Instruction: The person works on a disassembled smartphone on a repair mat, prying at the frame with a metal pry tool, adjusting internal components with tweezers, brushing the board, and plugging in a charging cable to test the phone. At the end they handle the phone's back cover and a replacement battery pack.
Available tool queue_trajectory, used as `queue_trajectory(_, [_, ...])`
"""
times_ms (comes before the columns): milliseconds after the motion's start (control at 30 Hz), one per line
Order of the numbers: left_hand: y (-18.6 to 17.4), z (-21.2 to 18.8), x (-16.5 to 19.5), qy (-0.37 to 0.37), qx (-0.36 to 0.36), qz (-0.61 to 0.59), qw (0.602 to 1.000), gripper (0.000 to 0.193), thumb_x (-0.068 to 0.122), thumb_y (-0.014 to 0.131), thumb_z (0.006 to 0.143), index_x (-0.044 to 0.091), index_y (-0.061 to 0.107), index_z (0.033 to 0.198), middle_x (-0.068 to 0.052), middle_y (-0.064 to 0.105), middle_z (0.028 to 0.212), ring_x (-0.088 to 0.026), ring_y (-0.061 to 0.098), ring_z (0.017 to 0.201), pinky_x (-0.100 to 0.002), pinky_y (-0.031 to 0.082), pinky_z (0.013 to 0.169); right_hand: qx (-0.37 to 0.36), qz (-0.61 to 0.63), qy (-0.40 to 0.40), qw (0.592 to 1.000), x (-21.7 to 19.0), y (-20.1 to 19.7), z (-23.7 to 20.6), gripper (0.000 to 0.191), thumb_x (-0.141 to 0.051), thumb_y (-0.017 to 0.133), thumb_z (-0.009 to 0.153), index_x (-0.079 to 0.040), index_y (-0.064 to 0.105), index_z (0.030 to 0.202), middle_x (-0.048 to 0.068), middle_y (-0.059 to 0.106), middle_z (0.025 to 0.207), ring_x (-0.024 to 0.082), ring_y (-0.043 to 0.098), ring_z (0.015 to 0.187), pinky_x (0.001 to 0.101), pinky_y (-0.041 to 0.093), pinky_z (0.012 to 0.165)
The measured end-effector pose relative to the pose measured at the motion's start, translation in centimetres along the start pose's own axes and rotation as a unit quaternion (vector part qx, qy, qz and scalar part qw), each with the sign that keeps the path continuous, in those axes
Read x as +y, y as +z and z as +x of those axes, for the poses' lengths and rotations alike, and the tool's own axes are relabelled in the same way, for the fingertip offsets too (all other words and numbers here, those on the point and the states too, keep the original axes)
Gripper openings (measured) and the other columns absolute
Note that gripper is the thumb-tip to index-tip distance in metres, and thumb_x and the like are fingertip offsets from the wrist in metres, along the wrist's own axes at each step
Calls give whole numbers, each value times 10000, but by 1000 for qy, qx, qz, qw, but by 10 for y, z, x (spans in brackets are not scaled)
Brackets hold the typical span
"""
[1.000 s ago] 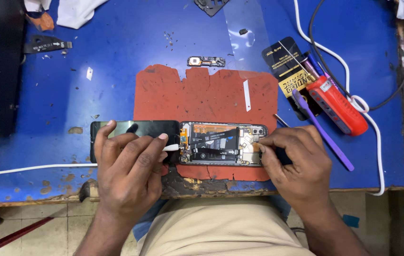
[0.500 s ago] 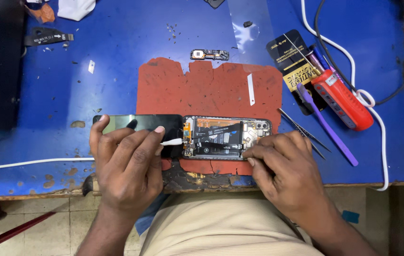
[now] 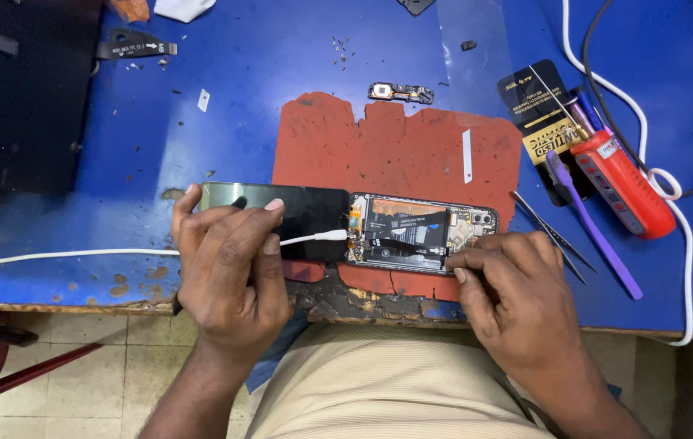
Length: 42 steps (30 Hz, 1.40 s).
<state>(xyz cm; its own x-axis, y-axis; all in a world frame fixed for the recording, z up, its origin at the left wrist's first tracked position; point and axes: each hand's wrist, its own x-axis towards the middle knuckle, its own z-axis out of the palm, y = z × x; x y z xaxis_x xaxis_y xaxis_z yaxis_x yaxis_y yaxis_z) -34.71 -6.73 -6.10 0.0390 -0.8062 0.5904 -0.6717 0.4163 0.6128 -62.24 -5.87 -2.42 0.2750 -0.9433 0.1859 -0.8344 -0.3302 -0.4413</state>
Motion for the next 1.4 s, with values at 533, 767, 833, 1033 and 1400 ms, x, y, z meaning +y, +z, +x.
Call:
queue_trajectory(533, [-4,-3,-9,-7,-9,-6,1000,235,-28,648,1015,49,675,1235,-72,706,1045,-228,630,990,-525,334,1239,-2,50,43,998,-7,-3,6,131,-41,702,868,-68,733,992,70,693,998,272,622,989,389,494,854])
queue_trajectory(767, [-6,-1,-8,-5,-8,-6,1000,225,-25,657,1009,49,675,1221,-74,707,1041,-244,628,1024,-525,340,1233,-13,14,-3,1000,-8,-1,9,146,-59,707,853,-72,722,997,68,666,987,292,597,990,426,461,885])
queue_trajectory(833, [-6,1,-7,-5,-7,-7,1000,225,-22,660,1006,49,676,1219,-73,707,1035,-242,627,1021,-526,343,1230,-10,5,-6,1000,-9,-2,11,146,-65,705,848,-80,719,992,62,664,987,290,591,986,430,447,877])
queue_trajectory(1033, [-6,3,-5,-5,-11,-3,1000,230,-13,664,1000,51,678,1221,-61,713,1026,-237,630,1025,-552,341,1255,-27,-8,-6,1000,-15,-8,14,132,-102,726,823,-87,704,952,62,657,966,293,573,955,439,422,830])
queue_trajectory(1400, [-9,3,-1,-1,-14,-1,1000,220,-16,672,985,42,688,1196,-61,706,1004,-239,616,994,-551,345,1253,-118,-10,57,991,-13,-15,29,140,-175,735,793,-80,692,886,62,656,879,281,577,889,426,449,810])
